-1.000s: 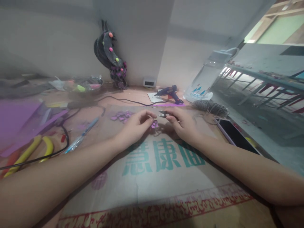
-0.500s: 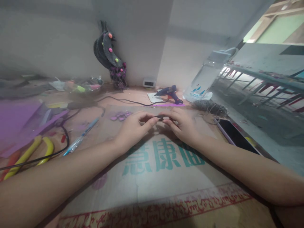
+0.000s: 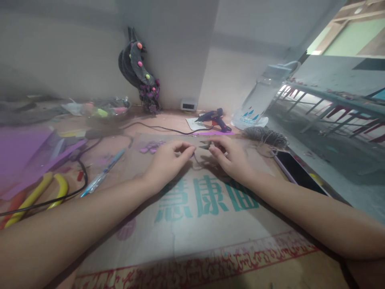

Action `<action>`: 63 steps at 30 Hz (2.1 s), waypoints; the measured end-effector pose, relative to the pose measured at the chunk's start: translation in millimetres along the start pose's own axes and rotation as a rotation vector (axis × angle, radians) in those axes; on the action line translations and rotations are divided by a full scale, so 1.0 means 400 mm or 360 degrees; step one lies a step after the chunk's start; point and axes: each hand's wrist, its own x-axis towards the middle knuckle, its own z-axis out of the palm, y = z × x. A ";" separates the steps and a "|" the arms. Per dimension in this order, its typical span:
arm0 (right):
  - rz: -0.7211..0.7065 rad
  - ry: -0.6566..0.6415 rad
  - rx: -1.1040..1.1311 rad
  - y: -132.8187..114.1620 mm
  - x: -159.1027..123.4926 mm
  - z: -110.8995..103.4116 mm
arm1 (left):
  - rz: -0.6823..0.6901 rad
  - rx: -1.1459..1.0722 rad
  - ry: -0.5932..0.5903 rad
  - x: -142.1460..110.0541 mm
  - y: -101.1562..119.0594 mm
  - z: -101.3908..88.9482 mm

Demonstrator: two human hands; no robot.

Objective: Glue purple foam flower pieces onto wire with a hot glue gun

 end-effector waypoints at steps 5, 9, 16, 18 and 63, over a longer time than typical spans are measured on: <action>0.0434 -0.0190 0.0335 -0.021 0.002 0.001 | -0.0091 -0.0145 -0.0141 -0.004 0.010 0.002; 0.0482 -0.0359 0.0532 -0.033 -0.001 0.003 | -0.0017 -0.0109 -0.0130 -0.011 0.014 0.003; 0.0533 -0.0361 0.0578 -0.036 -0.007 0.006 | -0.0030 -0.0187 -0.0092 -0.007 0.003 -0.001; 0.0556 -0.0329 0.0607 -0.036 -0.006 0.005 | -0.0048 -0.0221 -0.0016 -0.003 -0.003 -0.004; -0.0058 -0.0139 0.0164 -0.003 -0.006 0.003 | -0.0069 -0.0358 -0.0279 0.013 -0.030 0.014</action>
